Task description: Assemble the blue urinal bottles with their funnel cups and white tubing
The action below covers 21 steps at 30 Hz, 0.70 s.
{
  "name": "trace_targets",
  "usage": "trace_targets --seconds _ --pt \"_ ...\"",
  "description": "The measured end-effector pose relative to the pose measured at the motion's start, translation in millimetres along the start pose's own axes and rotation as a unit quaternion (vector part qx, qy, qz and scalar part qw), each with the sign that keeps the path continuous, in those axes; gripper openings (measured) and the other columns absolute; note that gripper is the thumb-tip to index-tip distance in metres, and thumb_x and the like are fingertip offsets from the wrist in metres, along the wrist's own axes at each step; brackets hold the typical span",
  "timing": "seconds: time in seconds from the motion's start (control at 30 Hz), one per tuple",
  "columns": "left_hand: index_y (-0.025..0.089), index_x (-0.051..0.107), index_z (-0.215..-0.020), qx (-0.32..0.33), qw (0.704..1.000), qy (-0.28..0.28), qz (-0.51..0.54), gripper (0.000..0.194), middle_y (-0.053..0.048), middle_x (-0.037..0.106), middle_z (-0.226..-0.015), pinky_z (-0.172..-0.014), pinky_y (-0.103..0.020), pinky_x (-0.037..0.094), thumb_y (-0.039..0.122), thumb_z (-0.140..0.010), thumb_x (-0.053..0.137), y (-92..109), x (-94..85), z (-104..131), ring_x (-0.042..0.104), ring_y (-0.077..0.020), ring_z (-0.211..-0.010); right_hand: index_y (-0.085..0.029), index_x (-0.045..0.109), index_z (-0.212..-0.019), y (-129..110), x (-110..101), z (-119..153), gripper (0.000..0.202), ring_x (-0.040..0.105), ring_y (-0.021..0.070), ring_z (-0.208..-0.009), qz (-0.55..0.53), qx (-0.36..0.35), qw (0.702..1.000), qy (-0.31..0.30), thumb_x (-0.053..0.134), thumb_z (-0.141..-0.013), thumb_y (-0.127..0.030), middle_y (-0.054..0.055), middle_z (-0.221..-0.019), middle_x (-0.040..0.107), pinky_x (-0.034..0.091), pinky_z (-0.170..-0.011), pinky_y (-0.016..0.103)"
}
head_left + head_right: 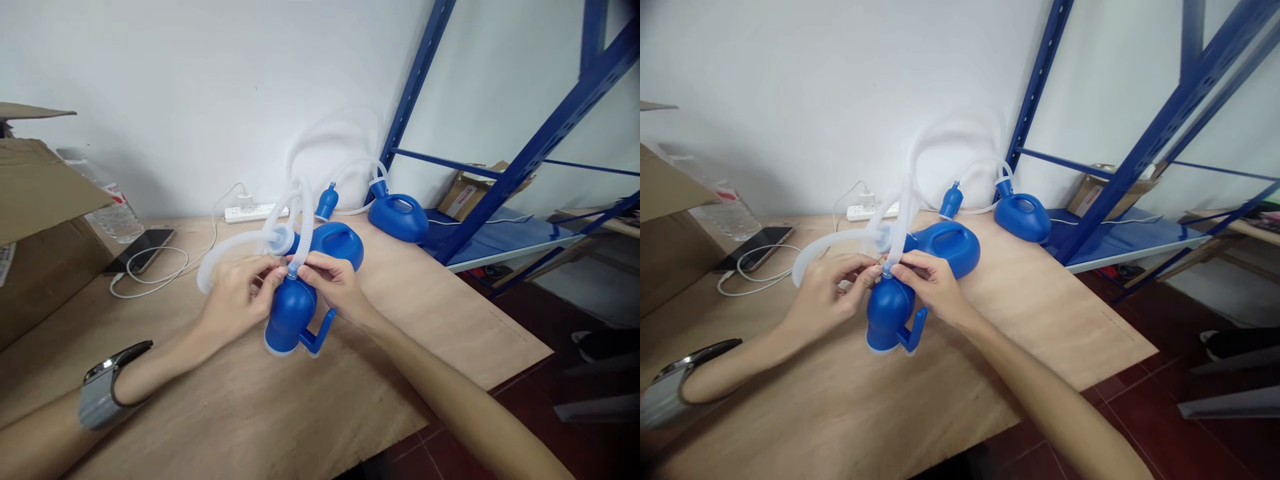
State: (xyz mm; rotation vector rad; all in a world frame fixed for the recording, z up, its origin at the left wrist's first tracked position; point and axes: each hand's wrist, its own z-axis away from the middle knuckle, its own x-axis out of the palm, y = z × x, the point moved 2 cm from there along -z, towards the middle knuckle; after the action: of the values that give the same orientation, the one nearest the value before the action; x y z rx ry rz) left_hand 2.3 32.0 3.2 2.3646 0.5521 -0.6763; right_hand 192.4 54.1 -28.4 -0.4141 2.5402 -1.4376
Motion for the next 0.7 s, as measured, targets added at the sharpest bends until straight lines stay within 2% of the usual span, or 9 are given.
trace_targets --seconds 0.13,0.33,0.5,0.7 --pt "0.019 0.075 -0.092 0.014 1.000 -0.025 0.004 0.024 0.000 0.080 -0.082 -0.054 -0.019 0.052 0.029 -0.105 0.056 -5.9 0.3 -0.8 0.072 -0.0134 -0.069 -0.031 0.089 -0.101 -0.7 -0.3 0.6 0.021 0.077 0.0227 -0.108 -0.036 0.021 0.999 0.021 0.088 -0.087 -0.047 0.003 -0.106 0.084 0.062 -0.101 0.038" --pt "0.021 0.073 -0.101 0.039 0.998 -0.046 -0.006 0.025 -0.001 0.078 -0.091 -0.062 -0.024 0.052 0.035 -0.109 0.054 -16.8 1.2 -1.5 0.070 -0.0151 -0.077 -0.028 0.088 -0.102 4.7 -2.2 -1.6 0.034 0.079 0.0234 -0.102 -0.070 0.075 0.994 0.041 0.094 -0.077 -0.050 0.003 -0.100 0.085 0.064 -0.101 0.041" --pt "0.019 0.068 -0.102 0.068 0.994 -0.081 -0.030 0.029 -0.002 0.072 -0.089 -0.065 -0.029 0.048 0.041 -0.111 0.051 -20.7 -4.7 -5.8 0.065 -0.0167 -0.077 -0.026 0.086 -0.102 7.3 -3.8 -1.8 0.038 0.080 0.0226 -0.100 -0.067 0.081 0.994 0.043 0.095 -0.075 -0.051 0.003 -0.100 0.085 0.064 -0.100 0.040" --pt "0.019 0.063 -0.094 0.139 0.977 -0.156 -0.043 0.030 -0.001 0.067 -0.085 -0.073 -0.032 0.047 0.033 -0.112 0.044 -19.1 -16.1 -13.9 0.062 -0.0182 -0.079 -0.024 0.083 -0.101 5.1 -4.3 -2.0 0.040 0.080 0.0200 -0.096 -0.069 0.083 0.993 0.039 0.096 -0.075 -0.051 0.003 -0.098 0.085 0.065 -0.097 0.036"
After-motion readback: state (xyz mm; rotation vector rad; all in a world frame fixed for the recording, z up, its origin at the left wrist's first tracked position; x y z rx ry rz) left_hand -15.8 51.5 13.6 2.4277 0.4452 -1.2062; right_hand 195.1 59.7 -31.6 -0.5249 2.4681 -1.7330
